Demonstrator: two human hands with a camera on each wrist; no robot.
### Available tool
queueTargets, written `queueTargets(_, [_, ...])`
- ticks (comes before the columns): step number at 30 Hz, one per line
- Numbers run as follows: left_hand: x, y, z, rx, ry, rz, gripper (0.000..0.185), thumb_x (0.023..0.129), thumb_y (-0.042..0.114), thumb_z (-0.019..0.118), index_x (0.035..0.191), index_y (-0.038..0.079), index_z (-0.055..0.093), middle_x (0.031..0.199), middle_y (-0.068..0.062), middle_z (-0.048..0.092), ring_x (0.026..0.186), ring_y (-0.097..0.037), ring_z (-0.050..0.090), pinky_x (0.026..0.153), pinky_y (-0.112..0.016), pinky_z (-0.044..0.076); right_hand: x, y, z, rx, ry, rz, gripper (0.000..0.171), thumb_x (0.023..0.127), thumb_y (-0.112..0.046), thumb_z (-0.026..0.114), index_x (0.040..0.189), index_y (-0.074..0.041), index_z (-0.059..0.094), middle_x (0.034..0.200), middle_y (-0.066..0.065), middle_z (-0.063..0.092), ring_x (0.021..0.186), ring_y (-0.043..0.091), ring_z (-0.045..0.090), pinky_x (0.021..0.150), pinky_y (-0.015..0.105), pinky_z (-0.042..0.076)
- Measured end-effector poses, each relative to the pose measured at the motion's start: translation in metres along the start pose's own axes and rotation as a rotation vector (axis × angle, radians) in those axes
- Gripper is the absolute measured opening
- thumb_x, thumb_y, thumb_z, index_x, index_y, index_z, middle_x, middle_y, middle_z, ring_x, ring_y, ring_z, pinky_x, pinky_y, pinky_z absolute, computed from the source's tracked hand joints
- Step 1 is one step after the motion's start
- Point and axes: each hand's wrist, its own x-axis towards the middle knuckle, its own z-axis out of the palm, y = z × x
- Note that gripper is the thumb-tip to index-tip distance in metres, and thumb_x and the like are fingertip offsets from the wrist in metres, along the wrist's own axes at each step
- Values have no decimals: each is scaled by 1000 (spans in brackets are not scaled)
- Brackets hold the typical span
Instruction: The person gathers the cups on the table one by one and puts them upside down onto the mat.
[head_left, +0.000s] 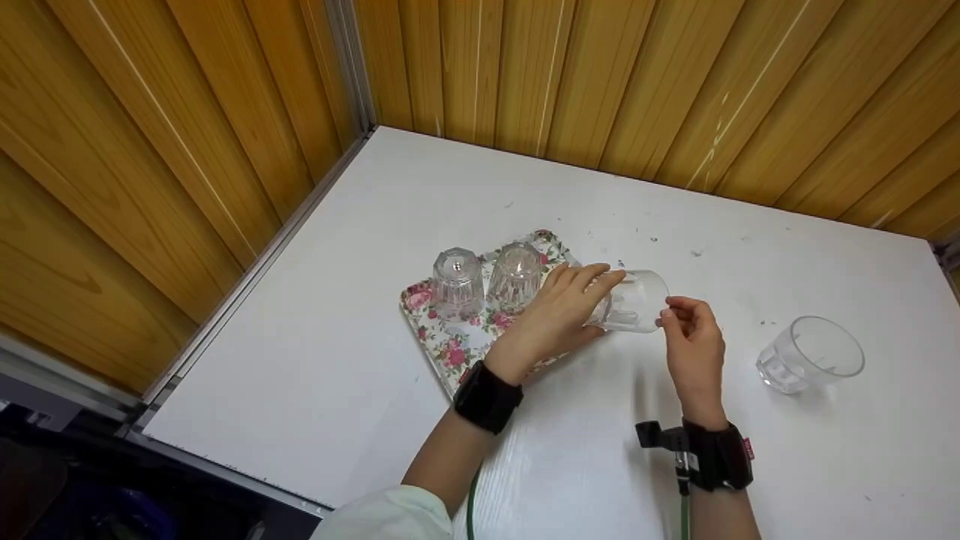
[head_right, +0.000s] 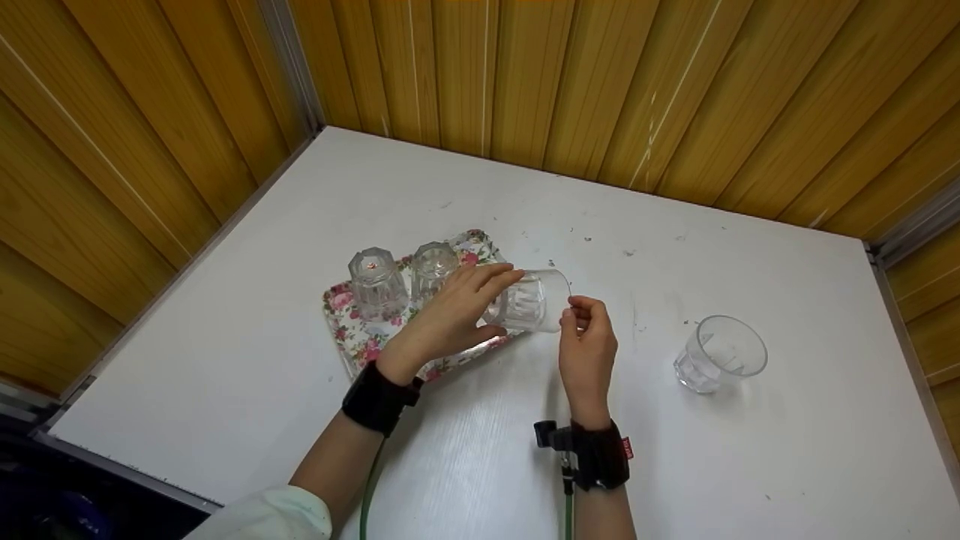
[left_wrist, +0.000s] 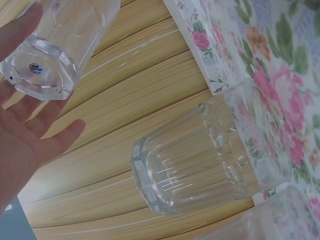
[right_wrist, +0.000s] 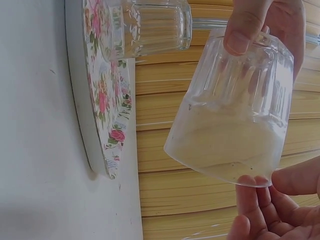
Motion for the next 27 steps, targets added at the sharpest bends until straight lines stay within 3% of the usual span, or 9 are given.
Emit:
queueTargets(8, [-1, 0, 0, -2, 11, 11, 73, 78, 33, 70, 139, 21, 31, 138, -4, 40, 125, -20, 38, 113, -41, 15, 0, 1, 0, -2, -21, 0, 27, 94, -16, 48, 116, -2, 53, 99, 8, 56, 79, 2, 53, 65, 14, 40])
queueTargets(27, [0, 1, -3, 17, -3, 9, 73, 79, 32, 69, 140, 21, 31, 138, -4, 40, 125, -20, 39, 113, -41, 15, 1, 3, 0, -12, -53, 21, 28, 94, -17, 47, 119, -3, 51, 101, 8, 55, 81, 5, 53, 67, 14, 40])
